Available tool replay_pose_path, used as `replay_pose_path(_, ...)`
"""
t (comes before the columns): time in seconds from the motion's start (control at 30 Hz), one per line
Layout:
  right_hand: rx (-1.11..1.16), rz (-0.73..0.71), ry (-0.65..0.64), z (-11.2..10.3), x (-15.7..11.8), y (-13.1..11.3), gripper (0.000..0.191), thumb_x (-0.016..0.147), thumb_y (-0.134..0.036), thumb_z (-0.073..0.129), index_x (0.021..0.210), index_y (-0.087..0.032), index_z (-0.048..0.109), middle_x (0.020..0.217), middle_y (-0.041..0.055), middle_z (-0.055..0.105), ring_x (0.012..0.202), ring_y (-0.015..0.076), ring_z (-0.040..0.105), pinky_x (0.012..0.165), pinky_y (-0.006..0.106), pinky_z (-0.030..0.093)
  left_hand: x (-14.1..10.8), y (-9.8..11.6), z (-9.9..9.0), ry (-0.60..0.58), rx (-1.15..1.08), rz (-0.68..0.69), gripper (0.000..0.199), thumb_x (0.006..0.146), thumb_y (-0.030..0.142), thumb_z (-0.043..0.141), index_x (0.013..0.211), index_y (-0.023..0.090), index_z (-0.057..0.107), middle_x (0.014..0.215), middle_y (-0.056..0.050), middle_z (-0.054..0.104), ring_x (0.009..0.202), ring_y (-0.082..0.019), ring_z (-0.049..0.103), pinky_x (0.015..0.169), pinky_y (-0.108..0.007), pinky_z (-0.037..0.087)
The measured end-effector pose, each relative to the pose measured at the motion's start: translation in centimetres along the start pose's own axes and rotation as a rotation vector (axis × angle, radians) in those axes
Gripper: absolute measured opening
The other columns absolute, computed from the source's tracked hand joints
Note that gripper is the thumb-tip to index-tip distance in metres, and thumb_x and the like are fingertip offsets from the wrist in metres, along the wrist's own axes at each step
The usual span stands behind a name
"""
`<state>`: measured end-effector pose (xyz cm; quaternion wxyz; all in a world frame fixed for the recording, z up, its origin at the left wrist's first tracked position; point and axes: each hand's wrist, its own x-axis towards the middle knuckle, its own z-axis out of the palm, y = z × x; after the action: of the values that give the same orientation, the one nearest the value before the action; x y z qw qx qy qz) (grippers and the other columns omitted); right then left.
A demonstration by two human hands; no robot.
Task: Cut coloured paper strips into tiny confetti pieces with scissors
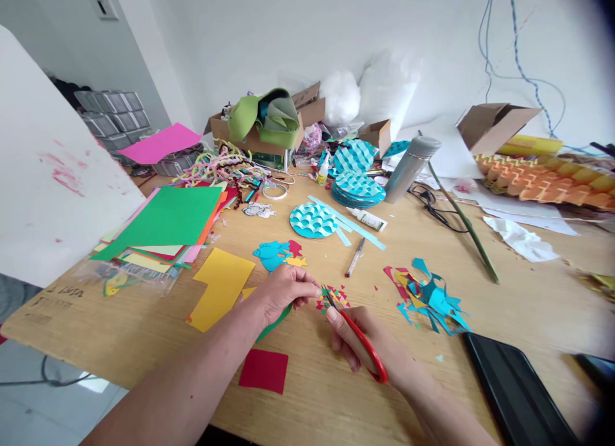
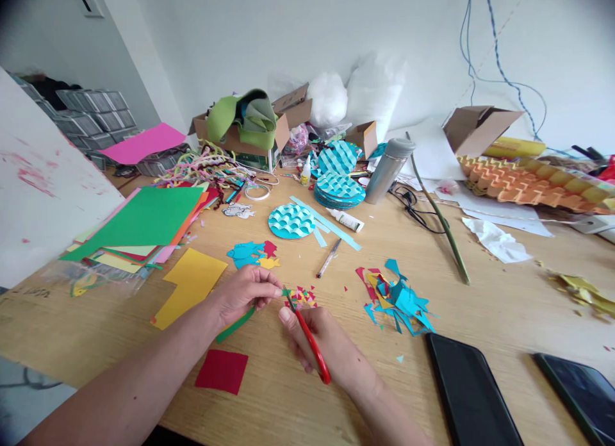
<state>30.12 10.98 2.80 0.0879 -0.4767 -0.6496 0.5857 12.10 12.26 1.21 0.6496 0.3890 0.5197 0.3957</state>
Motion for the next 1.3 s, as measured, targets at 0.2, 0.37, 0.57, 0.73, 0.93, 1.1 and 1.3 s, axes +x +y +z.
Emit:
replay_pose_path(0.2, -0.013, -0.005, -0.010, 0.01, 0.04, -0.10, 0.063, 0.081, -0.074, 0.036, 0.055, -0.018, 0.048, 0.041, -0.0025, 0.046, 0.035, 0.0074, 0.041, 0.038, 0.019, 0.031, -0.12, 0.16, 0.03, -0.005, 0.002, 0.003, 0.011, 0.056, 0.023, 0.069, 0.060, 0.015, 0.063, 0.046, 0.003, 0.049, 0.043, -0.008, 0.040, 0.044, -0.023, 0.024)
replay_pose_path(0.37, -0.019, 0.005, -0.006, 0.03, 0.01, -0.12, 0.063, 0.080, -0.075, 0.036, 0.056, -0.018, 0.048, 0.041, -0.0029, 0.045, 0.034, 0.0068, 0.041, 0.037, 0.019, 0.030, -0.10, 0.14, -0.01, -0.010, 0.002, 0.007, 0.011, 0.055, 0.023, 0.068, 0.061, 0.015, 0.063, 0.047, 0.003, 0.050, 0.044, -0.007, 0.040, 0.044, -0.023, 0.024)
replay_pose_path(0.57, -0.004, 0.021, 0.002, 0.10, 0.11, 0.05, 0.062, 0.080, -0.074, 0.037, 0.054, -0.018, 0.046, 0.039, -0.0039, 0.043, 0.032, 0.0062, 0.040, 0.034, 0.018, 0.029, -0.10, 0.14, -0.02, -0.011, 0.001, 0.014, 0.011, 0.055, 0.022, 0.068, 0.060, 0.014, 0.063, 0.047, 0.003, 0.050, 0.043, -0.007, 0.040, 0.044, -0.023, 0.024)
replay_pose_path(0.73, -0.012, 0.033, -0.012, -0.03, -0.04, -0.35, 0.061, 0.081, -0.072, 0.038, 0.054, -0.018, 0.046, 0.037, -0.0044, 0.041, 0.031, 0.0057, 0.038, 0.033, 0.017, 0.027, -0.10, 0.20, -0.05, -0.016, 0.002, 0.002, 0.010, 0.055, 0.022, 0.067, 0.060, 0.014, 0.062, 0.046, 0.003, 0.049, 0.043, -0.007, 0.040, 0.043, -0.022, 0.025)
replay_pose_path(0.93, -0.018, 0.017, -0.005, -0.04, 0.03, -0.10, 0.061, 0.082, -0.071, 0.038, 0.055, -0.017, 0.046, 0.039, -0.0046, 0.043, 0.032, 0.0052, 0.040, 0.033, 0.016, 0.027, -0.11, 0.28, -0.09, -0.016, 0.007, -0.020, 0.013, 0.053, 0.023, 0.068, 0.060, 0.014, 0.061, 0.045, 0.005, 0.048, 0.042, -0.006, 0.039, 0.042, -0.021, 0.024)
replay_pose_path(1.1, -0.052, 0.007, 0.009, 0.02, 0.15, 0.27, 0.062, 0.083, -0.071, 0.037, 0.053, -0.017, 0.046, 0.037, -0.0039, 0.042, 0.031, 0.0050, 0.039, 0.033, 0.016, 0.027, -0.10, 0.33, -0.11, -0.012, 0.020, -0.029, 0.013, 0.053, 0.023, 0.068, 0.061, 0.014, 0.061, 0.044, 0.005, 0.047, 0.042, -0.006, 0.038, 0.042, -0.021, 0.023)
replay_pose_path(1.3, -0.044, -0.002, 0.029, 0.08, 0.27, 0.53, 0.060, 0.083, -0.069, 0.040, 0.053, -0.017, 0.046, 0.038, -0.0042, 0.042, 0.031, 0.0051, 0.039, 0.031, 0.015, 0.026, -0.13, 0.33, -0.07, -0.007, 0.019, -0.032, 0.014, 0.053, 0.024, 0.068, 0.060, 0.015, 0.061, 0.044, 0.005, 0.047, 0.041, -0.006, 0.037, 0.042, -0.021, 0.023)
